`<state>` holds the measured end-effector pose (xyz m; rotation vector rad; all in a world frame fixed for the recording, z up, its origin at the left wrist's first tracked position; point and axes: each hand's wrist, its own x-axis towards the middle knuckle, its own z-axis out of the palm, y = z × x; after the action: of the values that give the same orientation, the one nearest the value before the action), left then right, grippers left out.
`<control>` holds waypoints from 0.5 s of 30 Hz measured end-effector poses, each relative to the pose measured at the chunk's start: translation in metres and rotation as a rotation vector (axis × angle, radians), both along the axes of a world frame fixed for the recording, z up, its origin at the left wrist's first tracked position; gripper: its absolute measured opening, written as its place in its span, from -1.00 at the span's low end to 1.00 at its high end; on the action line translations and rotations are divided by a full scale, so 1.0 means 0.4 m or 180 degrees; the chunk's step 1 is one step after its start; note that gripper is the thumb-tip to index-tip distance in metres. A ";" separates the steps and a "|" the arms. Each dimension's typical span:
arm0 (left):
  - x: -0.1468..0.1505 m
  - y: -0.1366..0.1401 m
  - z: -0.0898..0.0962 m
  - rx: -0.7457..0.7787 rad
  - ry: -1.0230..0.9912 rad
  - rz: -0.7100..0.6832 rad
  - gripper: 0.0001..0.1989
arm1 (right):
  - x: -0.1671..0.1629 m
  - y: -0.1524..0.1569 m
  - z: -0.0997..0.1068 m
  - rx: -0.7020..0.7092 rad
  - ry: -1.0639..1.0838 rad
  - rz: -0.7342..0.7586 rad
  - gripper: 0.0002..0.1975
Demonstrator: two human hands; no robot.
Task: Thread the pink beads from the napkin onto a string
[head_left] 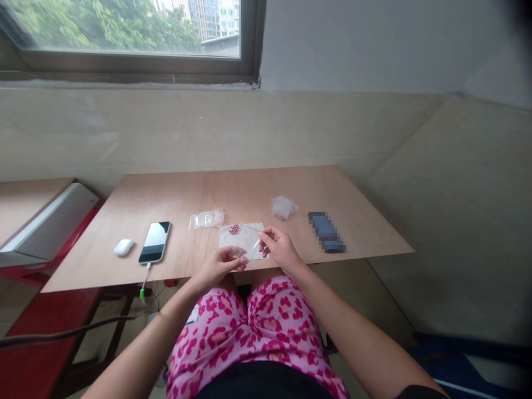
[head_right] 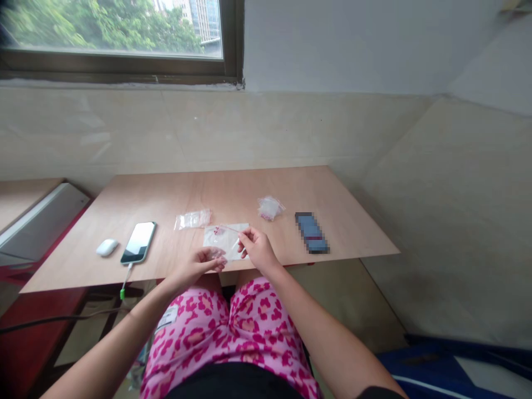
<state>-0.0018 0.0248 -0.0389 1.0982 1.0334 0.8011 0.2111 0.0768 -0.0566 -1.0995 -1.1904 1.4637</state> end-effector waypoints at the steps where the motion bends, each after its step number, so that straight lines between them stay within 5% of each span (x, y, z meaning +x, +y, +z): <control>1: -0.002 0.001 -0.001 -0.0001 -0.0033 0.0043 -0.56 | 0.001 0.002 -0.001 -0.0018 0.0028 -0.0044 -0.57; 9: -0.009 0.006 -0.034 -0.0062 -0.0079 0.0188 -0.59 | -0.015 -0.007 -0.003 -0.0380 0.0509 0.0420 -0.55; 15: -0.012 0.014 -0.065 -0.0158 -0.0143 -0.0006 -0.60 | -0.012 -0.007 -0.020 -0.0519 0.0457 0.0250 -0.65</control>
<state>-0.0066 0.0302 -0.0648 1.0345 1.0094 0.7913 0.2062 0.0740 -0.0646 -1.0461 -1.0383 1.6953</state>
